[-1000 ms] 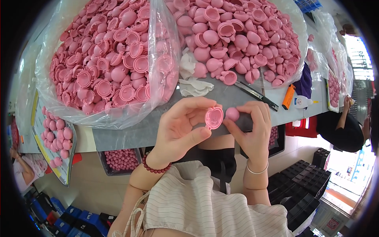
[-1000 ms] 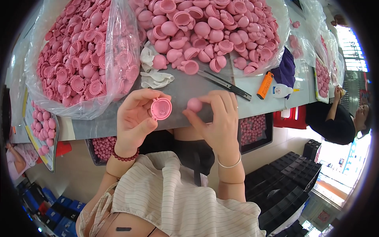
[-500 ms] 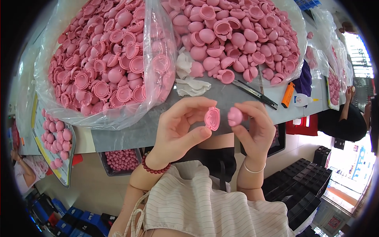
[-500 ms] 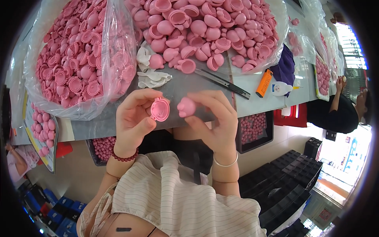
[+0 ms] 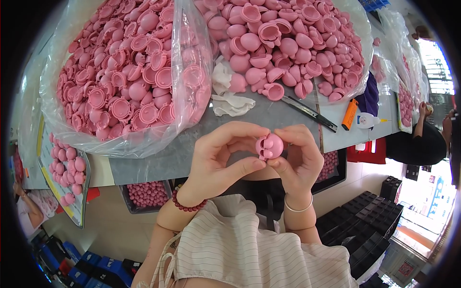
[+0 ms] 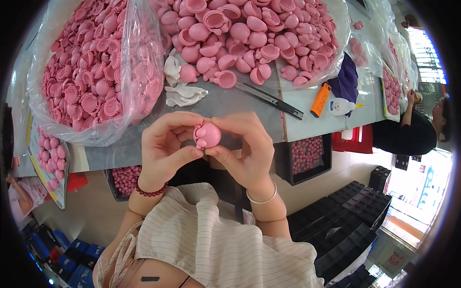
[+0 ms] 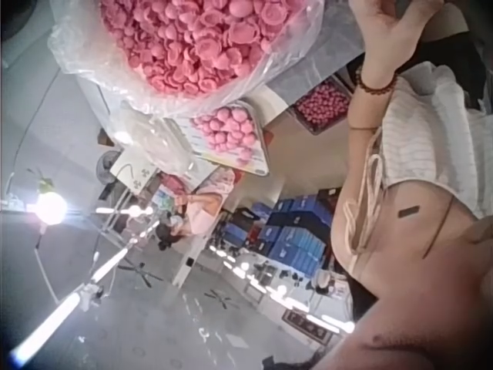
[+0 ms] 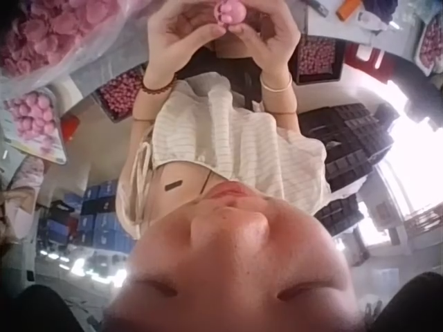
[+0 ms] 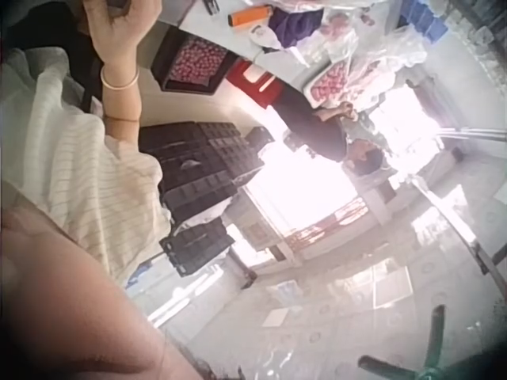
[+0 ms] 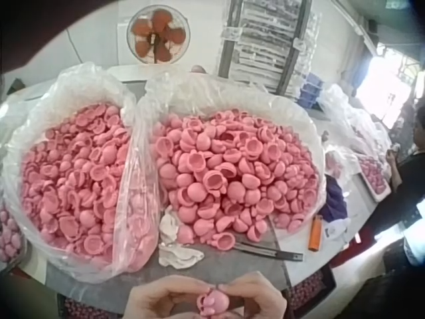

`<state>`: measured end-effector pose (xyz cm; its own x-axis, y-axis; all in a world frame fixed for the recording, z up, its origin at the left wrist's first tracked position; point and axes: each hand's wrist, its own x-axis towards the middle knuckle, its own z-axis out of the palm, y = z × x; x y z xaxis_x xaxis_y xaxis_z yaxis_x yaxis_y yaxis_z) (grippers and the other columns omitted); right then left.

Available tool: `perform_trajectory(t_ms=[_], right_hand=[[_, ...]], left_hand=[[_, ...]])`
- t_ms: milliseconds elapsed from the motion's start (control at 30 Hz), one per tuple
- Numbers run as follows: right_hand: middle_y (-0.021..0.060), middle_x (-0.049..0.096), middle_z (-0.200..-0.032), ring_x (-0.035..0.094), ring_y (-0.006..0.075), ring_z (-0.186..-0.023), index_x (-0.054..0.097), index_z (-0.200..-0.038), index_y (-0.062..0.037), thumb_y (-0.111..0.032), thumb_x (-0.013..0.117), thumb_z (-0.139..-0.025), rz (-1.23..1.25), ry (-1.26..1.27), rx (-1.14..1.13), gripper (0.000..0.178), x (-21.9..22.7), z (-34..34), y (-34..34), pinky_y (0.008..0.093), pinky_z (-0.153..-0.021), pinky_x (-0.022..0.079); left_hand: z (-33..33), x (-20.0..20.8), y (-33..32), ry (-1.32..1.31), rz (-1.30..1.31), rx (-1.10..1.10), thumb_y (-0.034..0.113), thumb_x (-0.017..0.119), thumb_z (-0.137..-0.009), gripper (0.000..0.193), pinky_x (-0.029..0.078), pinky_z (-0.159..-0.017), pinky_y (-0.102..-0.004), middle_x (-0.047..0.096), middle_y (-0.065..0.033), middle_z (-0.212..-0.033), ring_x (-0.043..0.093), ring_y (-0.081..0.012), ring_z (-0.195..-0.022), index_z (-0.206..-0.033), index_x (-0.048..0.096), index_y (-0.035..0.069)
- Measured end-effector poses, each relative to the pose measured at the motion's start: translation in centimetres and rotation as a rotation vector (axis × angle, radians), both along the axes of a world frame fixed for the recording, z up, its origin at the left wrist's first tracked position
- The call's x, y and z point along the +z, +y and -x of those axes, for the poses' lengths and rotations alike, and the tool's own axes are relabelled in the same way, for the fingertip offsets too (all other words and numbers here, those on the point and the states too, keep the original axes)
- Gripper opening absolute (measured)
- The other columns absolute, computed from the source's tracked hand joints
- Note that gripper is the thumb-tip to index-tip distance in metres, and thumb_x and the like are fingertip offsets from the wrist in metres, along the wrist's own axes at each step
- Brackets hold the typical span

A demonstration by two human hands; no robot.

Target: Assembling two pink plastic halves together using glue to form a sphere.

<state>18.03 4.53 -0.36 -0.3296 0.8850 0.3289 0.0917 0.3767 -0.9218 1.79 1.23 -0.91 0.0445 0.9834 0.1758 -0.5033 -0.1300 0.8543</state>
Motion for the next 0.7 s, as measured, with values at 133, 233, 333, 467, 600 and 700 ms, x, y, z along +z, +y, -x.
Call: perform_trajectory(t_ms=[133,233,333,467,600,700], right_hand=[[0.0067,0.058,-0.083,0.051,0.0173,-0.074,0.061,-0.093,-0.0022,-0.021,0.077,-0.063,-0.116,0.042,-0.075,0.039,-0.4,0.5,0.3,0.0243,-0.059,0.039],[0.0064,0.053,-0.083,0.049,0.0172,-0.073,0.060,-0.092,-0.0032,-0.022,0.078,-0.062,-0.304,-0.092,-0.114,0.040,0.0,0.3,0.2,0.0256,-0.060,0.039],[0.0062,0.049,-0.082,0.046,0.0167,-0.070,0.059,-0.091,-0.0047,-0.020,0.078,-0.062,-0.553,-0.268,-0.164,0.038,0.3,0.5,-0.3,0.0261,-0.059,0.037],[0.0079,0.049,-0.083,0.045,0.0186,-0.070,0.058,-0.091,-0.0042,-0.020,0.073,-0.065,-0.761,-0.331,-0.146,0.034,0.0,0.4,-0.3,0.0269,-0.060,0.036],[0.0080,0.050,-0.081,0.046,0.0197,-0.068,0.060,-0.090,-0.0030,-0.009,0.069,-0.058,-0.537,-0.090,-0.218,0.034,0.5,0.5,0.1,0.0274,-0.059,0.039],[0.0120,0.051,-0.081,0.047,0.0217,-0.069,0.058,-0.090,0.0013,-0.019,0.067,-0.061,-0.496,-0.052,-0.205,0.037,0.1,0.2,0.7,0.0282,-0.060,0.038]], left_hand=[[0.0,0.0,0.0,0.006,0.014,-0.002,-0.007,0.064,-0.072,0.039,0.046,-0.086,-0.0289,0.054,-0.0114,-0.110,0.057,-0.0163,-0.095,-0.109,0.052,-0.005],[0.1,0.3,0.0,-0.062,0.068,-0.053,-0.007,0.066,-0.071,0.041,0.045,-0.087,-0.0293,0.055,-0.0125,-0.111,0.056,-0.0172,-0.099,-0.110,0.052,-0.005],[0.4,0.2,0.1,-0.012,-0.007,-0.063,-0.006,0.067,-0.069,0.044,0.045,-0.088,-0.0295,0.055,-0.0136,-0.112,0.055,-0.0178,-0.101,-0.111,0.052,-0.005],[0.6,0.2,0.0,-0.018,0.020,-0.078,-0.006,0.068,-0.068,0.046,0.045,-0.089,-0.0296,0.055,-0.0144,-0.110,0.055,-0.0185,-0.102,-0.111,0.052,-0.005],[0.5,0.6,-0.1,-0.117,0.154,-0.045,-0.006,0.069,-0.068,0.044,0.045,-0.088,-0.0306,0.057,-0.0153,-0.108,0.055,-0.0207,-0.103,-0.109,0.054,-0.006],[0.3,0.7,-0.6,-0.063,0.136,-0.004,0.001,0.072,-0.066,0.044,0.046,-0.084,-0.0296,0.059,-0.0166,-0.102,0.057,-0.0208,-0.098,-0.106,0.055,-0.006]])
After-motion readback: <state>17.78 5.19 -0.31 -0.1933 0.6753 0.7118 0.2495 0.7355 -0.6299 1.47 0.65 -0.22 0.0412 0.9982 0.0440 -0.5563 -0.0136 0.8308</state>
